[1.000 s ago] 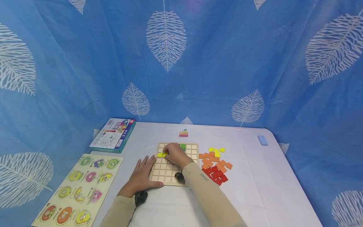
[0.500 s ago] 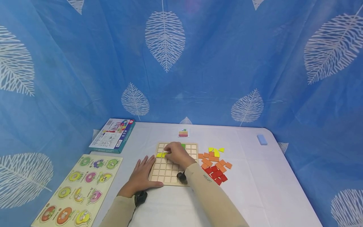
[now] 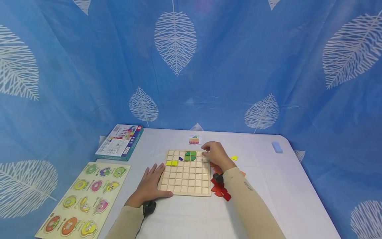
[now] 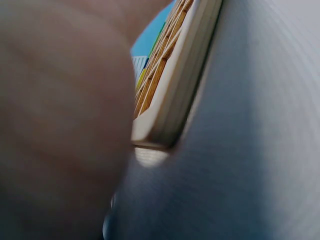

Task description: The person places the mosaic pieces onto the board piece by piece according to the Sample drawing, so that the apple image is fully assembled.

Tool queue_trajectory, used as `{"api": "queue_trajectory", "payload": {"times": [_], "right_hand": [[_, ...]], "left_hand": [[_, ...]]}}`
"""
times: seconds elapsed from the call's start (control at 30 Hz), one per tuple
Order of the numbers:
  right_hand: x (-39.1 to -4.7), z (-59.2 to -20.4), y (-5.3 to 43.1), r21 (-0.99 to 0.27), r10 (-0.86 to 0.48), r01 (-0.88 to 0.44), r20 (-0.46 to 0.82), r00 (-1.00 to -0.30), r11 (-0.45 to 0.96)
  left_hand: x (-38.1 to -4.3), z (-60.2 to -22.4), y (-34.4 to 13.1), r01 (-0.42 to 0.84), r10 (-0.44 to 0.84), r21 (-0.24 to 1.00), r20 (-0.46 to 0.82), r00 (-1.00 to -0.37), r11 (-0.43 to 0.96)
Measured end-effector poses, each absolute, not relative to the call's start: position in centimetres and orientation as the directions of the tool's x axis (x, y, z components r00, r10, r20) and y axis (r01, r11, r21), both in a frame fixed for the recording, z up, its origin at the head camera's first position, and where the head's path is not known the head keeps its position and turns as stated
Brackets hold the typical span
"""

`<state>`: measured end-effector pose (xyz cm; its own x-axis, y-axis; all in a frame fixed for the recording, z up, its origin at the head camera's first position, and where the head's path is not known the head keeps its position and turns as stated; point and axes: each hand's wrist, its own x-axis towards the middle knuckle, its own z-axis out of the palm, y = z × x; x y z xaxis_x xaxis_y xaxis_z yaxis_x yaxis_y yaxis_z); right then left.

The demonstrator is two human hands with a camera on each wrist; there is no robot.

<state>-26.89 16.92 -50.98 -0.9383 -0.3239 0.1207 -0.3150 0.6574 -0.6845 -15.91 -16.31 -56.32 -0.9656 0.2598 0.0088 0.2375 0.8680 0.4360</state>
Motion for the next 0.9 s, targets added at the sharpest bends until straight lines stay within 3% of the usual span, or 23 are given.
{"api": "queue_trajectory", "payload": {"times": [0.23, 0.4, 0.9], "right_hand": [[-26.8, -51.5, 24.4, -0.672, -0.193, -0.157, 0.021, -0.981, 0.724], [-26.5, -52.3, 27.0, -0.657, -0.155, -0.070, -0.072, -0.985, 0.751], [-27.2, -53.5, 25.4, -0.617, -0.288, -0.199, -0.047, -0.956, 0.762]], "left_hand": [[-15.9, -56.3, -16.2, 0.239, 0.264, 0.432, 0.003, -0.965, 0.869], [-16.0, -56.2, -16.2, 0.230, 0.257, 0.442, -0.003, -0.966, 0.867], [-16.2, -56.8, -16.2, 0.236, 0.256, 0.423, 0.009, -0.967, 0.875]]}}
